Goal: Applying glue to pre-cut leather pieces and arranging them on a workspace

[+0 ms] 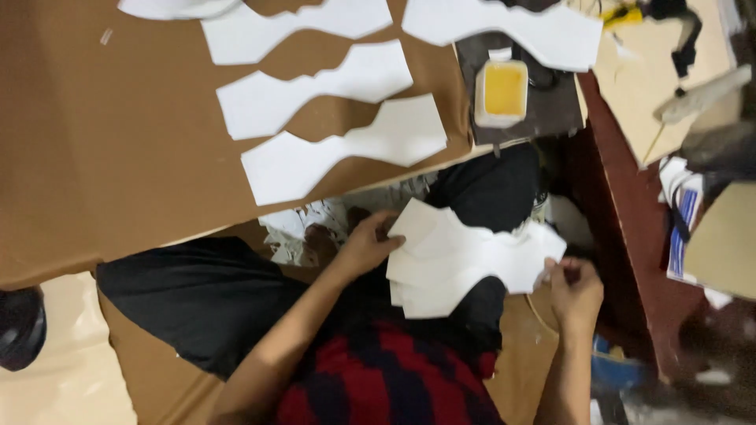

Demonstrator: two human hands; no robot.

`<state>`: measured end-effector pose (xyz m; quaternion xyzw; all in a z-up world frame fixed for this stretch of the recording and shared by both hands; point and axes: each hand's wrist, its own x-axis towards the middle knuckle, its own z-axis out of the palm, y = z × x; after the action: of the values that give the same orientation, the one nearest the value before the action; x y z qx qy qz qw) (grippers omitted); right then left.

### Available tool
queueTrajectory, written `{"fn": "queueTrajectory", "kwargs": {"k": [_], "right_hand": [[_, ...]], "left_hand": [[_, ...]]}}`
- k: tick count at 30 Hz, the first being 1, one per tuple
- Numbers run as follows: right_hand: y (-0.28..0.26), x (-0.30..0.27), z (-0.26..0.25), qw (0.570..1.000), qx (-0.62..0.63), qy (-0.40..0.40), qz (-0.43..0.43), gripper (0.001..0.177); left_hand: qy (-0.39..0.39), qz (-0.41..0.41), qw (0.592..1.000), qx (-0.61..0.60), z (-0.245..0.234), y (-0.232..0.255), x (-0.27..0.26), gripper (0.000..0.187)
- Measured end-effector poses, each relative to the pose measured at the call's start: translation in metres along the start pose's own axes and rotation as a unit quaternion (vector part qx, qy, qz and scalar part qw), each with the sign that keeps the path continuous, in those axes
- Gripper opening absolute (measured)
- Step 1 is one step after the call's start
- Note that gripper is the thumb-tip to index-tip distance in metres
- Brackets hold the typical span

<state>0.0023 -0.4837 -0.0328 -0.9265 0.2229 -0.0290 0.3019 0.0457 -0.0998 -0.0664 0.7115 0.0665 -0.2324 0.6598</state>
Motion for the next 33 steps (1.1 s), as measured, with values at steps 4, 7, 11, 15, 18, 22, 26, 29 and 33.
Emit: {"fn": "queueTrajectory", "kwargs": {"k": [4,7,11,15,18,22,26,29,33], "right_hand": [[-0.028,-0.012,-0.013,0.996,0.067,0.021,-0.047,0.022],[-0.038,-0.015,-0.027,0.993,0.005,0.072,-0.092,0.018],[-0.033,-0.013,-0.04,0.992,-0.003,0.068,-0.106,0.015],[0.012,0.007,-0.045,0.984,0.148,0.01,-0.095,0.014],[-0.006,0.011,-0.058,0.985,0.172,-0.001,-0.03,0.013],[-0.019,0.007,-0.073,0.978,0.207,0.014,-0.017,0.006],[-0.022,0.004,-0.079,0.968,0.25,0.015,-0.016,0.007],[-0.007,0.008,-0.078,0.965,0.256,0.017,-0.055,0.011],[-0.035,0.014,-0.067,0.972,0.208,0.019,-0.103,0.008]], "left_hand": [[0.003,0.004,0.997,0.074,0.001,0.005,0.001,0.039],[0.028,0.016,0.999,0.043,-0.001,0.012,0.0,0.04],[0.014,0.092,0.993,0.069,-0.011,0.014,-0.004,0.034],[-0.018,0.057,0.998,0.037,-0.018,0.028,-0.009,0.025],[-0.002,0.015,0.995,0.094,-0.017,0.042,-0.009,0.03],[-0.022,-0.044,0.998,-0.027,-0.016,0.039,-0.006,0.027],[-0.026,-0.069,0.994,-0.082,-0.024,0.059,-0.018,0.027],[-0.035,-0.012,0.993,-0.11,-0.033,0.058,-0.024,0.018],[-0.042,0.03,0.989,-0.141,-0.055,0.045,-0.029,0.021]]}}
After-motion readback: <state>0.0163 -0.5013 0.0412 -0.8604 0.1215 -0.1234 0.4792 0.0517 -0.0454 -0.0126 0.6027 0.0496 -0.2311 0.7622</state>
